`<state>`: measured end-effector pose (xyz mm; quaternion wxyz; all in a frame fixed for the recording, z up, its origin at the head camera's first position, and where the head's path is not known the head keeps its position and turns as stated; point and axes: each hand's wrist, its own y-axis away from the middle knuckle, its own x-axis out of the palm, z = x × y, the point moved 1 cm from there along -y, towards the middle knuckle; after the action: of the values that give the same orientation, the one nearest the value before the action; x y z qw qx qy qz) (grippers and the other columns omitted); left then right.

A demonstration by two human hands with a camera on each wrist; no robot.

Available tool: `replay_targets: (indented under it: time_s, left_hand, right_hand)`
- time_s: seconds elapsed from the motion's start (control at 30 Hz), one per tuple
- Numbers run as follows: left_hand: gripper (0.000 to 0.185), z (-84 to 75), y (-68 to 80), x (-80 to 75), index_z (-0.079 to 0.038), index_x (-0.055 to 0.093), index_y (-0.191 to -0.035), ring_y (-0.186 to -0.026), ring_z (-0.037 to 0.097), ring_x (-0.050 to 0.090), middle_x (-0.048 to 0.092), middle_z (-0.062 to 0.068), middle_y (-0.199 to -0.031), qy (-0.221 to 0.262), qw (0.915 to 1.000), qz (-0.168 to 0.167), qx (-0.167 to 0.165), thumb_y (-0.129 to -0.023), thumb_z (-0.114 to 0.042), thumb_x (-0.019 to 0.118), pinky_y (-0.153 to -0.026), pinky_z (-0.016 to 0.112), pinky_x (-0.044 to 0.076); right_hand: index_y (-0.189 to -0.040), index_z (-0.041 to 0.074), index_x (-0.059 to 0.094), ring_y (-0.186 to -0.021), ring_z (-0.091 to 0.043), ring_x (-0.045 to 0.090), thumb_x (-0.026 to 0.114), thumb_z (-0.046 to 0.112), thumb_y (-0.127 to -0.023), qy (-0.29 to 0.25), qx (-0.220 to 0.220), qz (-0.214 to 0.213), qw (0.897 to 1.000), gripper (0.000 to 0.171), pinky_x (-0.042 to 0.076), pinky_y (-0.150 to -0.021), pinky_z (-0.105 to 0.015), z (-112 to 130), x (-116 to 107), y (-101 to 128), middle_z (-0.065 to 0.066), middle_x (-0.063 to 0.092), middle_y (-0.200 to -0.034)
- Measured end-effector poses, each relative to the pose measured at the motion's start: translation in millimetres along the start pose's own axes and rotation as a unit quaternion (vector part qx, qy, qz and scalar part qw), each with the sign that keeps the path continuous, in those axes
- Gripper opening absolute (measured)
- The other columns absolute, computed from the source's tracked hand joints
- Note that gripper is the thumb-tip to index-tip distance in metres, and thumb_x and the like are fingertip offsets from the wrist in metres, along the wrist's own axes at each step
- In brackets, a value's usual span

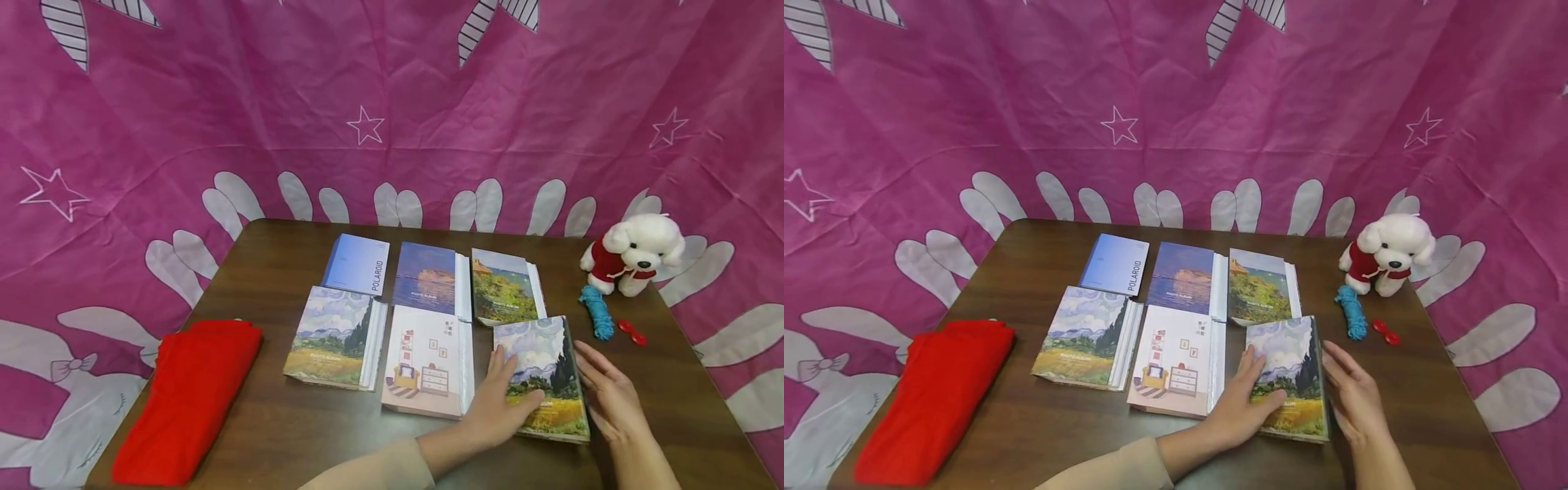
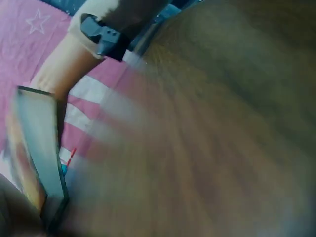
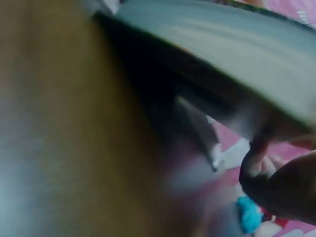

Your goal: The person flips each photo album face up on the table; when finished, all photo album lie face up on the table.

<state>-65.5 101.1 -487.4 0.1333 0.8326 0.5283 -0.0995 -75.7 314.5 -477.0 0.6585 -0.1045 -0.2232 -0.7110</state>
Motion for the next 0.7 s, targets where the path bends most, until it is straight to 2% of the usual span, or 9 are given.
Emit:
replay_targets:
  time_s: [0.1, 0.2, 0.33, 0.43, 0.5, 0.6, 0.7]
  left_hand:
    - [0.072, -0.5, -2.5, 4.7, -0.021, 0.029, -0.161, -0.153, 0.023, 0.018, 0.012, 0.001, -0.169, 0.030, 0.9994, 0.011, 0.008, -0.101, -0.055, 0.051, -0.120, 0.051, 0.027]
    - [0.070, -0.2, -6.1, 9.2, -0.020, 0.026, -0.162, -0.151, 0.021, 0.023, 0.017, 0.002, -0.168, 0.071, 0.9968, 0.026, 0.024, -0.103, -0.052, 0.049, -0.120, 0.042, 0.028]
    - [0.073, 0.3, -7.2, 9.1, -0.010, 0.021, -0.162, -0.150, 0.018, 0.023, 0.022, 0.006, -0.166, 0.136, 0.9892, 0.042, 0.037, -0.105, -0.048, 0.046, -0.118, 0.028, 0.027]
    - [0.074, -1.1, -4.8, 5.1, -0.007, 0.019, -0.162, -0.148, 0.016, 0.026, 0.024, 0.007, -0.165, 0.172, 0.9831, 0.046, 0.042, -0.105, -0.047, 0.046, -0.116, 0.025, 0.029]
    - [0.072, -2.6, -2.9, 1.5, -0.008, 0.021, -0.162, -0.145, 0.014, 0.033, 0.029, 0.007, -0.164, 0.186, 0.9799, 0.038, 0.060, -0.106, -0.043, 0.048, -0.112, 0.024, 0.034]
    - [0.066, -5.1, 0.2, -7.8, -0.009, 0.024, -0.161, -0.139, 0.015, 0.044, 0.029, 0.007, -0.164, 0.176, 0.9761, 0.006, 0.127, -0.106, -0.034, 0.050, -0.105, 0.025, 0.045]
    - [0.060, -5.3, 3.8, -18.7, -0.008, 0.028, -0.160, -0.136, 0.016, 0.048, 0.024, 0.006, -0.166, 0.136, 0.9719, -0.040, 0.188, -0.107, -0.026, 0.051, -0.097, 0.025, 0.052]
  right_hand:
    - [-0.122, 0.021, 0.074, -0.090, -0.011, 0.071, 0.047, 0.003, -0.106, -0.031, -0.011, 0.037, 0.999, 0.036, 0.060, -0.072, -0.027, 14.1, 5.0, -0.4, 0.003, 0.075, -0.108]
    - [-0.124, 0.018, 0.074, -0.086, -0.010, 0.070, 0.052, 0.000, -0.104, 0.010, -0.042, 0.034, 0.998, 0.036, 0.060, -0.068, -0.026, 25.7, 14.9, -0.5, 0.003, 0.074, -0.108]
    - [-0.126, 0.017, 0.073, -0.089, -0.007, 0.067, 0.056, -0.004, -0.101, 0.088, -0.083, 0.020, 0.992, 0.037, 0.059, -0.068, -0.024, 24.2, 27.5, -2.0, 0.005, 0.072, -0.107]
    - [-0.128, 0.017, 0.071, -0.091, -0.007, 0.065, 0.056, -0.001, -0.102, 0.117, -0.087, 0.025, 0.989, 0.035, 0.059, -0.069, -0.024, 17.9, 29.2, -2.1, 0.005, 0.070, -0.108]
    - [-0.130, 0.018, 0.069, -0.093, -0.006, 0.065, 0.054, 0.004, -0.104, 0.150, -0.074, 0.029, 0.986, 0.033, 0.058, -0.072, -0.025, 14.9, 27.4, -2.5, 0.008, 0.069, -0.110]
    - [-0.140, 0.013, 0.057, -0.100, -0.004, 0.063, 0.051, 0.017, -0.107, 0.235, -0.029, 0.038, 0.971, 0.034, 0.056, -0.078, -0.024, 10.7, 23.5, -6.0, 0.009, 0.064, -0.119]
    - [-0.151, 0.002, 0.039, -0.105, 0.003, 0.057, 0.050, 0.027, -0.108, 0.326, 0.021, 0.056, 0.944, 0.051, 0.053, -0.084, -0.023, 5.3, 18.5, -9.9, -0.006, 0.054, -0.137]
